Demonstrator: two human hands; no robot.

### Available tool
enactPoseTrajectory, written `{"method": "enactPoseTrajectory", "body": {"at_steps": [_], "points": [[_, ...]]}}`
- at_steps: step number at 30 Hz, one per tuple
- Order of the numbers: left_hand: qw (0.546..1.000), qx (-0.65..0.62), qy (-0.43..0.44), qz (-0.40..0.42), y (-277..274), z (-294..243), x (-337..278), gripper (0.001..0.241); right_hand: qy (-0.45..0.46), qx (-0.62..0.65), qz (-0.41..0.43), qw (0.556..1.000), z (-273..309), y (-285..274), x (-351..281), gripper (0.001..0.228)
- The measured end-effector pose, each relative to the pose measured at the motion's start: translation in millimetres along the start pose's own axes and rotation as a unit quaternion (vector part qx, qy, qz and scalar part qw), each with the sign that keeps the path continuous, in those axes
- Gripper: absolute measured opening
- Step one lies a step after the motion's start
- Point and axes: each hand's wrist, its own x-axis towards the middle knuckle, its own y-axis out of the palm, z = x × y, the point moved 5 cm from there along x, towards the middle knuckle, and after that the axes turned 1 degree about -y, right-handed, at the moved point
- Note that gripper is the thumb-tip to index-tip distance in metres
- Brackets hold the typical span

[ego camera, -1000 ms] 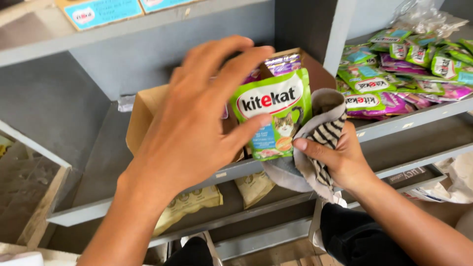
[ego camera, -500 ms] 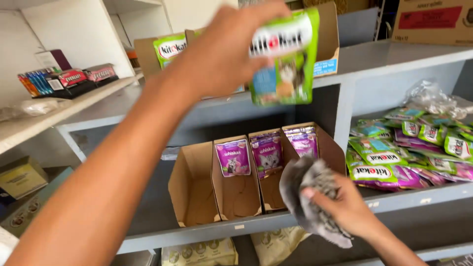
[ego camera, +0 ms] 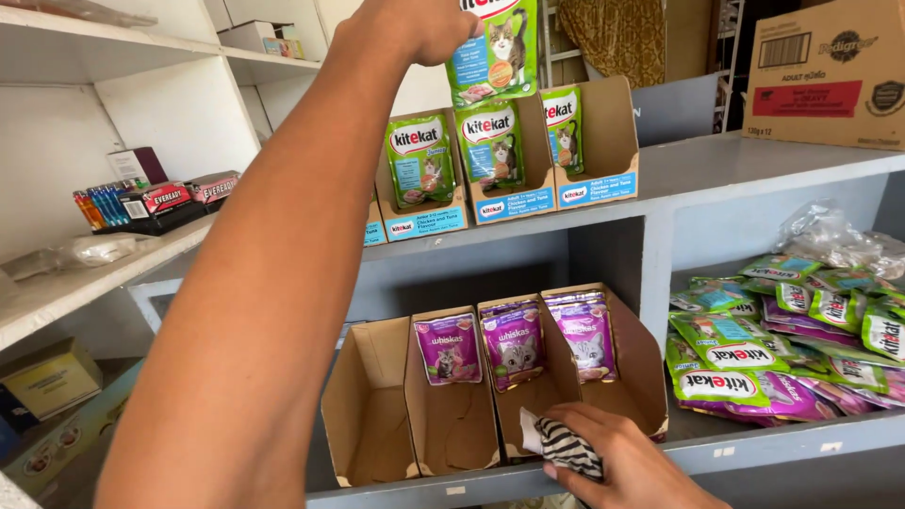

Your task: Wiping dust off individual pet food pouches with a cloth and organizing them into cardboard shelf trays.

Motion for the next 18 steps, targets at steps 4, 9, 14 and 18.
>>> {"method": "enactPoseTrajectory", "body": {"at_steps": [4, 9, 14, 18], "points": [[1.000, 0.009, -0.010, 0.007, 27, 0, 23, 0.036, 0.031, -0.036, 0.053, 0.997, -13, 9, -4, 0.056], [0.996, 0.004, 0.086, -0.016, 67, -10, 58, 0.017, -0.054, -0.042, 0.023, 0.997, -19, 19, -3, 0.056], [0.989, 0.056, 0.126, -0.048, 109, -24, 60, 0.042, -0.037, -0.011, 0.047, 0.998, -20, 22, -4, 0.057], [0.976, 0.188, 0.099, -0.054, 145, -39, 76, 0.036, -0.048, -0.015, 0.036, 0.998, -27, 27, -1, 0.054]]}}
